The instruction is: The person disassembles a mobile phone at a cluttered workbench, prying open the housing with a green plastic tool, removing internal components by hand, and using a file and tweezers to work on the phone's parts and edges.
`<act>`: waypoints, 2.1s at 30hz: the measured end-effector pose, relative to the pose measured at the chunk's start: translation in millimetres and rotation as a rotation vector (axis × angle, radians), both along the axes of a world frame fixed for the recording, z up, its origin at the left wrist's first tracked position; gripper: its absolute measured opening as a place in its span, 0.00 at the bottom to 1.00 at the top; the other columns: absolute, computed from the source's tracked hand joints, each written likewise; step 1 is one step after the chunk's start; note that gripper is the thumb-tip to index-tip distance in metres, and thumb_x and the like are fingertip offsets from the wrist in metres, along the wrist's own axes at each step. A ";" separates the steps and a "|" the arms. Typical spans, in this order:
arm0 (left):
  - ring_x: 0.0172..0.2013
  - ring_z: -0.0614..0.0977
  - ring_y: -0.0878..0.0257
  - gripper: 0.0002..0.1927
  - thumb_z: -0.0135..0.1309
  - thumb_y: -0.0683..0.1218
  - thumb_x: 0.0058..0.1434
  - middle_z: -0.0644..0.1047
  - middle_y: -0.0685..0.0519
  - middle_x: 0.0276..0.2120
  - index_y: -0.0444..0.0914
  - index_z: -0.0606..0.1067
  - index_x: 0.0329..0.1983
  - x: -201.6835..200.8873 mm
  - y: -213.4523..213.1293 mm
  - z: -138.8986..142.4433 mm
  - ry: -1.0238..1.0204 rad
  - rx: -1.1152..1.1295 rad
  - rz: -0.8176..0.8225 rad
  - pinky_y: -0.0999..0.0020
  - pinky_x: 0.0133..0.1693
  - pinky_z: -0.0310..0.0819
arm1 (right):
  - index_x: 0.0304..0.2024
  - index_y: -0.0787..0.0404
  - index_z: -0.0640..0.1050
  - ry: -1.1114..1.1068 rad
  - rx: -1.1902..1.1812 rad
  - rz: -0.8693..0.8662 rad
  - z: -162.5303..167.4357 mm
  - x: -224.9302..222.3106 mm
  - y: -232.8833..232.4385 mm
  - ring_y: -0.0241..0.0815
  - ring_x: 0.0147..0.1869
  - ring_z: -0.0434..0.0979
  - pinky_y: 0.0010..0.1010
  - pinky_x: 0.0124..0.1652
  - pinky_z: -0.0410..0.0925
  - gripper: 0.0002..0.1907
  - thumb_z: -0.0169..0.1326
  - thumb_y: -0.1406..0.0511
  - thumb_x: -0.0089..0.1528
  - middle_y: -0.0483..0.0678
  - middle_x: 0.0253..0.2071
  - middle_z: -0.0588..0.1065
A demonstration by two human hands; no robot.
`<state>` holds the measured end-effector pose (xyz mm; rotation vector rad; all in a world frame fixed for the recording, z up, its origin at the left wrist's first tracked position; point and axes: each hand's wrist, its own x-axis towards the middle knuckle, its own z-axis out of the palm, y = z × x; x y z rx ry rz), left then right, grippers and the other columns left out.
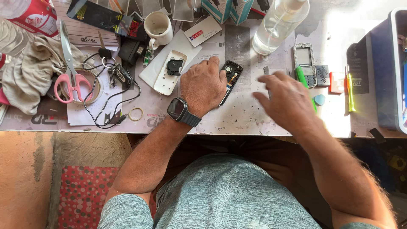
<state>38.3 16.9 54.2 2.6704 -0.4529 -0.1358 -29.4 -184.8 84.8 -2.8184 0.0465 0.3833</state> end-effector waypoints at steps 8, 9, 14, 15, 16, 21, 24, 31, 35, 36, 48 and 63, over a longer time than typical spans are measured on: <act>0.37 0.83 0.41 0.11 0.49 0.44 0.58 0.81 0.40 0.35 0.35 0.74 0.42 5.9 3.4 -10.3 0.009 0.014 -0.023 0.44 0.41 0.78 | 0.64 0.63 0.72 -0.151 0.212 0.128 -10.7 35.1 17.6 0.58 0.59 0.76 0.49 0.58 0.67 0.29 0.60 0.64 0.60 0.60 0.59 0.73; 0.37 0.83 0.41 0.11 0.49 0.44 0.58 0.81 0.40 0.35 0.35 0.74 0.42 5.3 4.1 -10.6 0.005 0.005 -0.020 0.43 0.41 0.77 | 0.64 0.61 0.72 -0.098 0.207 0.102 -11.8 39.1 17.2 0.57 0.59 0.76 0.49 0.58 0.67 0.28 0.58 0.64 0.62 0.58 0.58 0.74; 0.37 0.83 0.41 0.11 0.48 0.45 0.61 0.81 0.40 0.34 0.36 0.76 0.42 2.0 4.7 -5.7 -0.006 -0.074 -0.024 0.42 0.42 0.77 | 0.62 0.62 0.74 -0.098 0.210 0.138 -18.1 44.9 18.1 0.57 0.58 0.75 0.48 0.56 0.68 0.27 0.60 0.66 0.60 0.59 0.53 0.75; 0.38 0.83 0.41 0.11 0.48 0.45 0.61 0.81 0.40 0.34 0.36 0.76 0.42 0.8 4.4 -4.1 0.022 -0.082 -0.010 0.42 0.42 0.77 | 0.62 0.62 0.74 -0.104 0.242 0.133 -19.6 44.8 17.2 0.58 0.58 0.76 0.48 0.56 0.68 0.26 0.59 0.66 0.60 0.59 0.52 0.75; 0.38 0.83 0.42 0.11 0.48 0.46 0.62 0.81 0.40 0.34 0.36 0.76 0.42 -1.0 4.3 -2.5 0.051 -0.090 0.003 0.43 0.43 0.77 | 0.62 0.62 0.75 -0.110 0.274 0.127 -21.4 43.7 16.9 0.58 0.57 0.76 0.47 0.55 0.69 0.26 0.58 0.66 0.60 0.59 0.52 0.76; 0.38 0.84 0.44 0.12 0.50 0.47 0.63 0.81 0.41 0.34 0.36 0.76 0.44 -3.6 1.4 -0.5 0.153 -0.079 0.064 0.48 0.44 0.79 | 0.61 0.64 0.75 -0.167 0.343 0.164 -31.7 37.4 17.7 0.60 0.57 0.75 0.48 0.55 0.68 0.23 0.57 0.65 0.64 0.60 0.51 0.76; 0.37 0.85 0.46 0.14 0.54 0.45 0.59 0.82 0.41 0.33 0.35 0.77 0.46 -1.4 2.1 -5.2 0.099 -0.133 0.061 0.51 0.43 0.79 | 0.60 0.63 0.75 -0.205 0.371 0.136 -33.4 34.0 20.5 0.60 0.55 0.76 0.49 0.53 0.68 0.22 0.56 0.65 0.64 0.59 0.50 0.76; 0.36 0.86 0.51 0.20 0.55 0.39 0.55 0.84 0.45 0.34 0.33 0.77 0.52 -3.5 7.3 -15.9 0.094 -0.354 0.084 0.56 0.44 0.81 | 0.60 0.61 0.75 -0.183 0.520 -0.017 -29.1 30.9 24.2 0.50 0.41 0.80 0.42 0.43 0.72 0.22 0.55 0.68 0.63 0.52 0.43 0.80; 0.34 0.87 0.54 0.20 0.53 0.40 0.56 0.84 0.47 0.33 0.33 0.76 0.53 -4.4 9.9 -17.0 0.190 -0.495 0.087 0.60 0.40 0.82 | 0.61 0.63 0.72 -0.094 0.726 -0.123 -33.5 31.5 25.0 0.37 0.36 0.79 0.30 0.35 0.73 0.23 0.55 0.72 0.62 0.48 0.40 0.78; 0.33 0.87 0.54 0.19 0.53 0.40 0.56 0.84 0.46 0.32 0.32 0.77 0.52 -5.1 11.3 -17.8 0.206 -0.520 0.078 0.60 0.39 0.81 | 0.62 0.63 0.71 -0.069 0.790 -0.157 -35.1 31.2 25.0 0.35 0.35 0.78 0.28 0.34 0.73 0.24 0.55 0.73 0.62 0.48 0.40 0.78; 0.41 0.80 0.66 0.14 0.51 0.44 0.68 0.80 0.49 0.42 0.30 0.75 0.53 0.7 11.2 -53.5 0.768 -1.182 -0.095 0.71 0.46 0.78 | 0.65 0.68 0.65 0.023 1.209 -0.285 -46.4 22.9 17.6 0.35 0.33 0.78 0.25 0.32 0.74 0.28 0.54 0.77 0.62 0.50 0.37 0.75; 0.37 0.85 0.53 0.19 0.46 0.50 0.69 0.80 0.41 0.44 0.31 0.70 0.55 5.9 4.3 -24.4 1.313 -1.292 -0.035 0.56 0.34 0.85 | 0.55 0.67 0.74 -0.168 0.882 -0.265 -19.9 1.5 -3.1 0.33 0.38 0.80 0.24 0.38 0.75 0.18 0.60 0.73 0.63 0.47 0.38 0.78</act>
